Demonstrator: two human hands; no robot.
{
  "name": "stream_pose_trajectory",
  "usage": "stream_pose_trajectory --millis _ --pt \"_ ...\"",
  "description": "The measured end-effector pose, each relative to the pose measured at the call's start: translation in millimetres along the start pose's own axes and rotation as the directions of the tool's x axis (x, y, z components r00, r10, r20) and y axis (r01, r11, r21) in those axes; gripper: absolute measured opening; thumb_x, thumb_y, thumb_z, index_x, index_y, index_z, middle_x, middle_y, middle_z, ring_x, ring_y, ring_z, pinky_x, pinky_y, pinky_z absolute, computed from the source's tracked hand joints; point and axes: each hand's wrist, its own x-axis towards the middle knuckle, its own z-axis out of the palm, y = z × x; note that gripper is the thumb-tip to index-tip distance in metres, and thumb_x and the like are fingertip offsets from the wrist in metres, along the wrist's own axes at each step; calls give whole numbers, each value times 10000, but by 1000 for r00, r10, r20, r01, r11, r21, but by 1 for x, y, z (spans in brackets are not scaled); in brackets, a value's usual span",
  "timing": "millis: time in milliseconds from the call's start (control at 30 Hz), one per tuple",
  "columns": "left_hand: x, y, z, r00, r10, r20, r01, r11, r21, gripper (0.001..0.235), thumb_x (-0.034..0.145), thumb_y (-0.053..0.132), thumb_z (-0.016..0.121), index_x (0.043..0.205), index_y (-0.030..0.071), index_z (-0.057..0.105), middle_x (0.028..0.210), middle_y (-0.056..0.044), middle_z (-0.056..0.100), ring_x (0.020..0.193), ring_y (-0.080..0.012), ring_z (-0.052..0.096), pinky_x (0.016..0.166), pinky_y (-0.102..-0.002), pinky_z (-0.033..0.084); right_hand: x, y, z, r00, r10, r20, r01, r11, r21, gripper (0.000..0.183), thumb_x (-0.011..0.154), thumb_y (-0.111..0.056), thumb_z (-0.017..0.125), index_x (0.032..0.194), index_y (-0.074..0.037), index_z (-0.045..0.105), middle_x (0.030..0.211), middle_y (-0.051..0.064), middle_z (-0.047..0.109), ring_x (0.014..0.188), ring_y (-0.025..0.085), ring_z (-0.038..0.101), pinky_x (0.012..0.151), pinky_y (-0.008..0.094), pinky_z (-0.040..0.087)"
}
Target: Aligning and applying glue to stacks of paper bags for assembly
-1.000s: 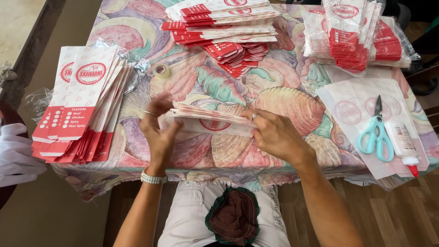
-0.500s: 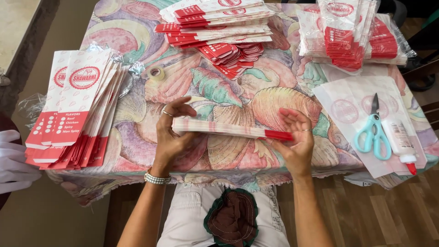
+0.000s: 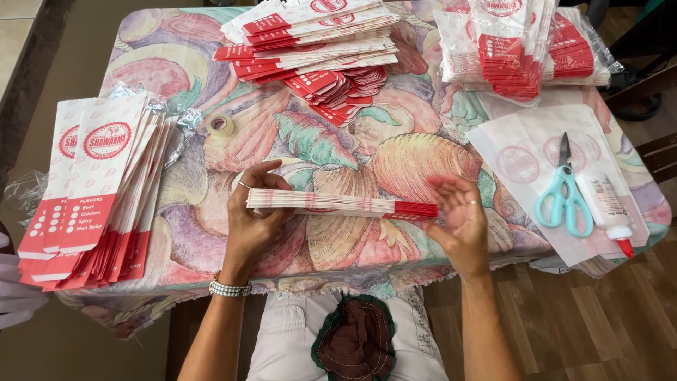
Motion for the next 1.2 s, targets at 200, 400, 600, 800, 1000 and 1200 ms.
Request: stream_pose_trajectory --millis 200,400,600,800,1000,1200 --pt "1 -2 5 1000 -20 19 20 1000 -16 658 659 -53 744 1301 24 626 847 -144 705 781 -222 657 749 -345 514 -7 -17 6 993 -26 117 36 996 -81 883 706 230 536 1526 70 252 1443 280 457 1421 405 424 1208 494 326" --pt "-4 -7 -4 1000 -9 -19 10 997 74 605 661 -44 789 1250 48 687 830 -143 734 760 -217 665 713 -321 504 -11 -22 30 990 74 121 -43 970 -240 502 939 58 581 1417 58 431 1254 192 594 1244 295 592 1103 435 434" --pt "-4 4 -1 1000 -15 -16 16 1000 17 624 703 -51 802 1301 -11 630 874 -205 730 797 -303 666 763 -394 522 -9 0 20 990 18 139 30 943 -330 238 960 -15 642 1177 20 552 1145 156 590 1147 267 605 1044 409 453" --pt "-16 -7 -4 997 -63 -41 61 997 -36 579 681 -70 820 1238 19 690 820 -151 741 763 -224 664 734 -326 515 -5 -17 4 980 -2 198 63 952 -300 190 957 20 625 1143 54 641 1112 155 550 1044 272 613 943 440 526" --pt "-19 30 -19 986 128 -108 -109 979 172 764 738 180 814 1416 19 500 1336 -312 581 1269 -541 507 1112 -692 336 -23 -52 3 996 -90 7 90 980 -177 409 787 130 750 1191 112 693 805 187 748 745 169 713 751 385 616" --pt "-39 180 25 758 527 384 -651 567 505 520 929 329 727 1308 17 556 1286 -205 667 1208 -401 661 1046 -598 455 -57 -116 11 996 -92 5 87 926 -368 459 828 59 709 1236 147 517 1273 205 627 1023 254 757 1001 341 629"
